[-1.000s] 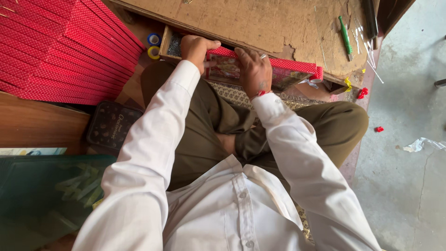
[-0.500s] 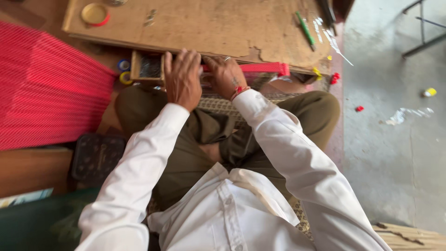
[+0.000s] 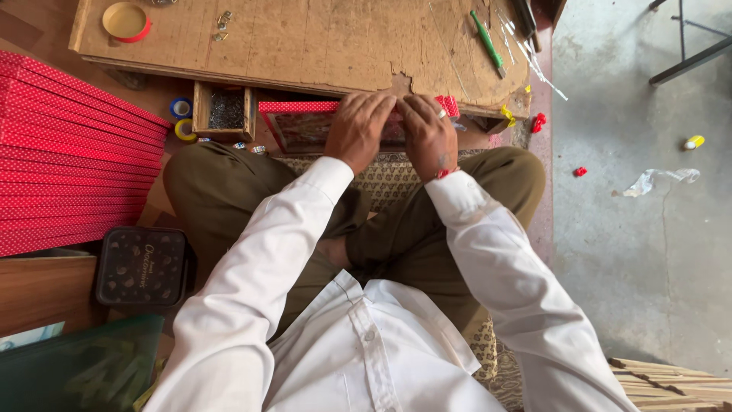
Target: The person assembles a small framed religious art piece by placing a printed image into a wooden frame, covering it with a clear sheet, and wrapping the edges with red polka-dotted tape. They repeat this process for multiple frames, stacking the finished pieces on a nearby table.
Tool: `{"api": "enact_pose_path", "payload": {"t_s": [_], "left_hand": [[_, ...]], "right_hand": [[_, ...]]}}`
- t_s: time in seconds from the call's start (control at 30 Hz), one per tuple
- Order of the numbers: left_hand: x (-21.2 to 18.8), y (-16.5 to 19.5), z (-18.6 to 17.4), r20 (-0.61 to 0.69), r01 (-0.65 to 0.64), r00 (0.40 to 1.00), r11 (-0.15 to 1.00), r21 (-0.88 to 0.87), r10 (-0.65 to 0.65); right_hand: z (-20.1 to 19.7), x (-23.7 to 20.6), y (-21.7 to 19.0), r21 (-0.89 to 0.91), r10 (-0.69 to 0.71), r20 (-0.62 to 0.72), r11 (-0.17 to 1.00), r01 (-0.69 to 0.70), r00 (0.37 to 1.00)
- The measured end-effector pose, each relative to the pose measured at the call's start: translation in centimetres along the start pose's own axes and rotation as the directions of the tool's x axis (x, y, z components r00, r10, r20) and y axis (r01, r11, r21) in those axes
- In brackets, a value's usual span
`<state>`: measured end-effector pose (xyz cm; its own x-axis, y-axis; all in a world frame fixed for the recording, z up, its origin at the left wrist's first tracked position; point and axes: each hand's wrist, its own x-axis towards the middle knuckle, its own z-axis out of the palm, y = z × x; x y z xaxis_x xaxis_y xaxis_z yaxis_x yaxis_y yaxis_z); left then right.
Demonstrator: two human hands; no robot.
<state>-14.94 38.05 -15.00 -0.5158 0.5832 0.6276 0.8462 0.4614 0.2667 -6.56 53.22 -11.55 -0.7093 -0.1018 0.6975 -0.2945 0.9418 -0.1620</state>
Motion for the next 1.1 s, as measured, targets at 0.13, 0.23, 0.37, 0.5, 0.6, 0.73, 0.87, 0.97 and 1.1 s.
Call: {"api": "enact_pose_path", "payload": {"t_s": [0.13, 0.23, 0.37, 0.5, 0.6, 0.73, 0.87, 0.97, 1.1], "left_hand": [[1.2, -0.1, -0.2, 0.057, 0.091, 0.994, 0.994, -0.054, -0.088], [2.1, -0.2, -0.8, 0.153, 0.132, 0.981, 0.99, -0.055, -0.122], [2.7, 0.0, -1.7, 0.373, 0.241, 0.898, 0.97, 0.026, -0.233], [2.3, -0.1, -1.6, 0.2, 0.12, 0.973, 0.992, -0.031, -0.112], [2.3, 0.5, -0.4, 0.048, 0.022, 0.999, 0.994, -0.105, -0.017], [3.6, 3.1, 1.4, 0.155, 0.134, 0.983, 0.96, -0.246, -0.097], [5.7, 5.6, 1.7, 0.314, 0.32, 0.916, 0.927, -0.194, -0.25], [6.5, 6.1, 1.1, 0.359, 0.397, 0.877, 0.903, -0.166, -0.32], [6.7, 6.2, 0.9, 0.33, 0.358, 0.9, 0.916, -0.182, -0.286]], "right_hand": [[0.3, 1.2, 1.6, 0.101, 0.103, 0.161, 0.988, -0.12, 0.982], [0.2, 2.1, 2.9, 0.058, 0.082, 0.288, 0.993, -0.103, 0.954], [-0.4, 3.1, 4.4, 0.106, 0.07, 0.468, 0.985, -0.134, 0.881], [-1.1, 2.6, 6.9, 0.387, 0.137, 0.393, 0.872, -0.298, 0.91], [-1.0, 0.8, 9.0, 0.688, 0.61, 0.132, 0.51, -0.515, 0.781], [0.4, -2.3, 9.8, 0.755, 0.842, 0.438, -0.157, -0.636, 0.313], [1.3, -3.2, 8.8, 0.686, 0.74, 0.611, -0.319, -0.655, 0.28], [1.9, -3.2, 8.2, 0.732, 0.736, 0.58, -0.283, -0.62, 0.349], [2.3, -3.3, 7.9, 0.746, 0.763, 0.566, -0.312, -0.589, 0.312]]}}
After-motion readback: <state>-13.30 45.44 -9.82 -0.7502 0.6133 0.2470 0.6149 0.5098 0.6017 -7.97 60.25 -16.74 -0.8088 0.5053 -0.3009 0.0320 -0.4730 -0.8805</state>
